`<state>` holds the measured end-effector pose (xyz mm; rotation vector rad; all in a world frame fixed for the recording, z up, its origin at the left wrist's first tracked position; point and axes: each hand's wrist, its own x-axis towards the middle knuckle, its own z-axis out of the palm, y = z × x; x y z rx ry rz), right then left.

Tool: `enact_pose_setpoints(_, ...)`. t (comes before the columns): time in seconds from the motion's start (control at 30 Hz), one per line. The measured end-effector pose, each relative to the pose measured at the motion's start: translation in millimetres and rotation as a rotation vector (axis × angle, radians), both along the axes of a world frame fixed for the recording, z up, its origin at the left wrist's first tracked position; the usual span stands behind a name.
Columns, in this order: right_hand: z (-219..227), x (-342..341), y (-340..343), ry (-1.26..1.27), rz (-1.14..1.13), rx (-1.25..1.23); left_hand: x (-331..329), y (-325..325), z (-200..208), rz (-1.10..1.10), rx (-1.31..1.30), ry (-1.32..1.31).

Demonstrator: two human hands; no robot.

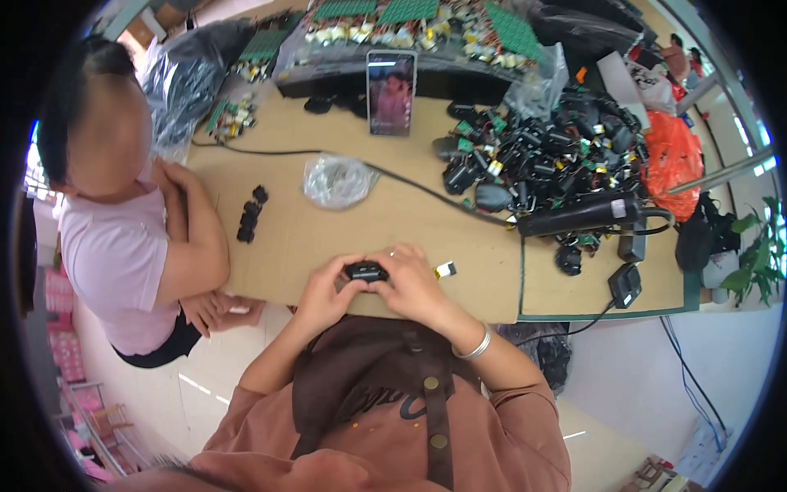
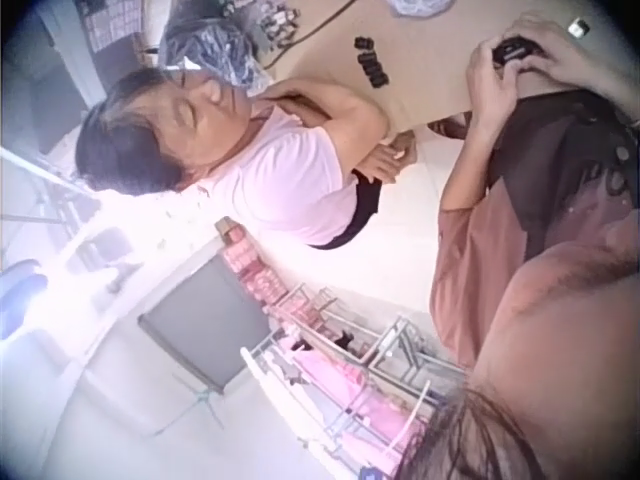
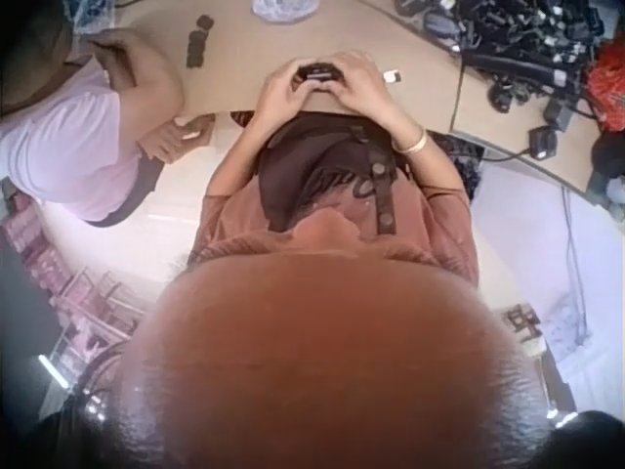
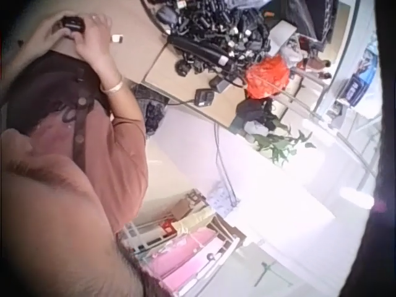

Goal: The person assembles small electronic components, circuit boards, and plastic housings by fastening them together with screws using an electric screwdriver.

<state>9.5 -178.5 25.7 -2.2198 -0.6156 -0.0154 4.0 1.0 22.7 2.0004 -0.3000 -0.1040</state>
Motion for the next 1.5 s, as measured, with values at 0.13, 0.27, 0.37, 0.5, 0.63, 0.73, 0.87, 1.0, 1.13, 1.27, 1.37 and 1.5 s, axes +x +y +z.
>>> enact_pose_setpoints(0.13,-2,3,2,0.007,-0.064,0.059,-2,-6,-6,0.027,-0.036,-0.034)
enact_pose_setpoints(0.27,-8,-2,3,0.008,-0.081,0.088,-4,-10,-8,0.037,-0.028,-0.089)
enact_pose_setpoints(0.37,-7,-4,-2,-0.003,-0.065,0.065,-6,-11,0,0.027,0.001,-0.079)
enact_pose_setpoints(0.5,14,-14,-27,-0.277,-0.305,-0.005,-6,-4,3,0.092,0.117,-0.039)
enact_pose_setpoints(0.63,15,-14,-96,-0.719,-0.849,0.39,-7,-3,-1,0.116,0.308,-0.27)
enact_pose_setpoints(0.73,30,-2,-119,-0.681,-1.122,0.65,-9,-9,-7,0.162,0.36,-0.34)
enact_pose_setpoints(0.87,34,8,-144,-0.277,-0.816,1.202,2,-5,0,0.184,0.333,-0.379)
enact_pose_setpoints(1.0,42,23,-159,-0.45,-0.71,1.006,35,17,12,0.302,0.297,-0.47)
enact_pose_setpoints(1.13,83,25,-138,-0.595,-0.568,0.89,100,26,18,0.34,0.344,-0.578)
enact_pose_setpoints(1.27,107,35,-98,-0.384,-0.291,1.135,139,23,-4,0.178,0.502,-0.463)
enact_pose_setpoints(1.37,104,40,-85,-0.181,-0.2,1.278,148,21,-1,0.096,0.652,-0.432)
enact_pose_setpoints(1.5,84,42,-83,-0.007,-0.035,1.436,146,26,-3,0.073,0.607,-0.466)
